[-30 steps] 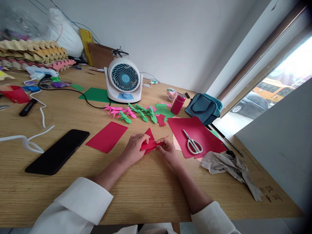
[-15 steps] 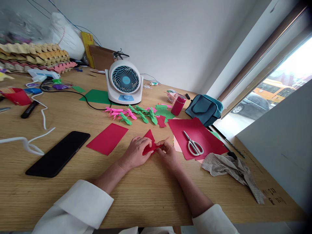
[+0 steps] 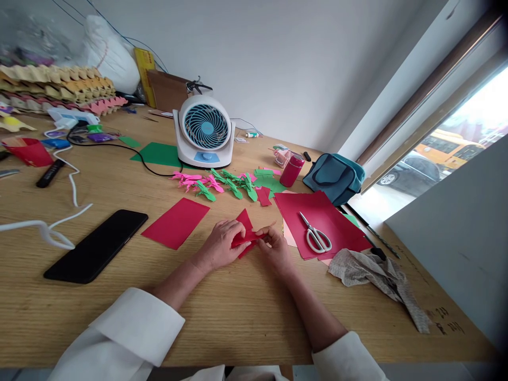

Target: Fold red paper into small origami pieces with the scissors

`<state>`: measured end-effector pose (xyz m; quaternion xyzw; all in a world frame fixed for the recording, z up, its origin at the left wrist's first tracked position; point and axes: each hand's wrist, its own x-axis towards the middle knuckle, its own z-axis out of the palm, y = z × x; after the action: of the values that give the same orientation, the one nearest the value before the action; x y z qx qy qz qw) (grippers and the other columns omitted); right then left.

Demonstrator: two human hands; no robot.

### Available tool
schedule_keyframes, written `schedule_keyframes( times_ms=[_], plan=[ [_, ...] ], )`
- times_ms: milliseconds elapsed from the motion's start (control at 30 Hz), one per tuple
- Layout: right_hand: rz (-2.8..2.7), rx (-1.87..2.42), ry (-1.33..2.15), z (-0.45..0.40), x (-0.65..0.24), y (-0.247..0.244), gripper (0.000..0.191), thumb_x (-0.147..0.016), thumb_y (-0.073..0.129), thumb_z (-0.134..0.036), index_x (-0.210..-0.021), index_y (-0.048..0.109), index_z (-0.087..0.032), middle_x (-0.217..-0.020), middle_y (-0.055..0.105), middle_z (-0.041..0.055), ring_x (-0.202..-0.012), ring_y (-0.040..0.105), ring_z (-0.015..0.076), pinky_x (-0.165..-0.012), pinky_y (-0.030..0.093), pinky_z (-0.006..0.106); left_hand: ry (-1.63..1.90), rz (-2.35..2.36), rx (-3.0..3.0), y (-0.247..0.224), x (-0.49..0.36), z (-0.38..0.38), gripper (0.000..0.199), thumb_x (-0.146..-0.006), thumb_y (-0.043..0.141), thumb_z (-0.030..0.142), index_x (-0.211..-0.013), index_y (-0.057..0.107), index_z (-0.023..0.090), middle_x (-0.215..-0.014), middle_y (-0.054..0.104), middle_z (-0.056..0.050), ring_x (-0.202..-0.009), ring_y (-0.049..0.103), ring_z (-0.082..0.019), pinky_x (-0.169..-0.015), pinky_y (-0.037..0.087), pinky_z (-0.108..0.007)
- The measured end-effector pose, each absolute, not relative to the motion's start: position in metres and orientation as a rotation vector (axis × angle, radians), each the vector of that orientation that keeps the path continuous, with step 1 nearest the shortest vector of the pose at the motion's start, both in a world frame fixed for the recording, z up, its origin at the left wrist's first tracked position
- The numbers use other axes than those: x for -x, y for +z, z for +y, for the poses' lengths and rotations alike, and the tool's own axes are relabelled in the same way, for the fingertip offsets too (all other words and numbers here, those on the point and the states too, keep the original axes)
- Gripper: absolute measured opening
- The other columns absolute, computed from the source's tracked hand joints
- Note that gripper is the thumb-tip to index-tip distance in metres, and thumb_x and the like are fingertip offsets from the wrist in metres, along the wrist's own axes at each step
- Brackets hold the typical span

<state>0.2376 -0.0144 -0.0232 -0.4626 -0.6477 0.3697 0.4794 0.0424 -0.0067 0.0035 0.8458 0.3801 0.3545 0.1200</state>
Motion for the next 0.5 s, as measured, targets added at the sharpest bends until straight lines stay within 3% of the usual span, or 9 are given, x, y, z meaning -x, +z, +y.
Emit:
schedule_keyframes(
  times_ms=[500],
  plan=[
    [-1.57, 1.065, 0.938, -0.0127, -0.2396, -0.0258, 0.006, -0.081, 0.062, -0.022, -0.088, 0.062, -0.021, -0.081, 0.064, 0.0013, -0.07, 0.057, 0.0141, -0.068, 0.047, 0.027, 1.037, 1.085, -2.442, 0.0061, -0.0414, -0.0083, 0.02, -0.089, 0.06, 0.033, -0.079, 0.046, 0.021, -0.086, 0.062, -0.002, -0.084, 0.056, -0.019, -0.077, 0.04, -0.033]
  ],
)
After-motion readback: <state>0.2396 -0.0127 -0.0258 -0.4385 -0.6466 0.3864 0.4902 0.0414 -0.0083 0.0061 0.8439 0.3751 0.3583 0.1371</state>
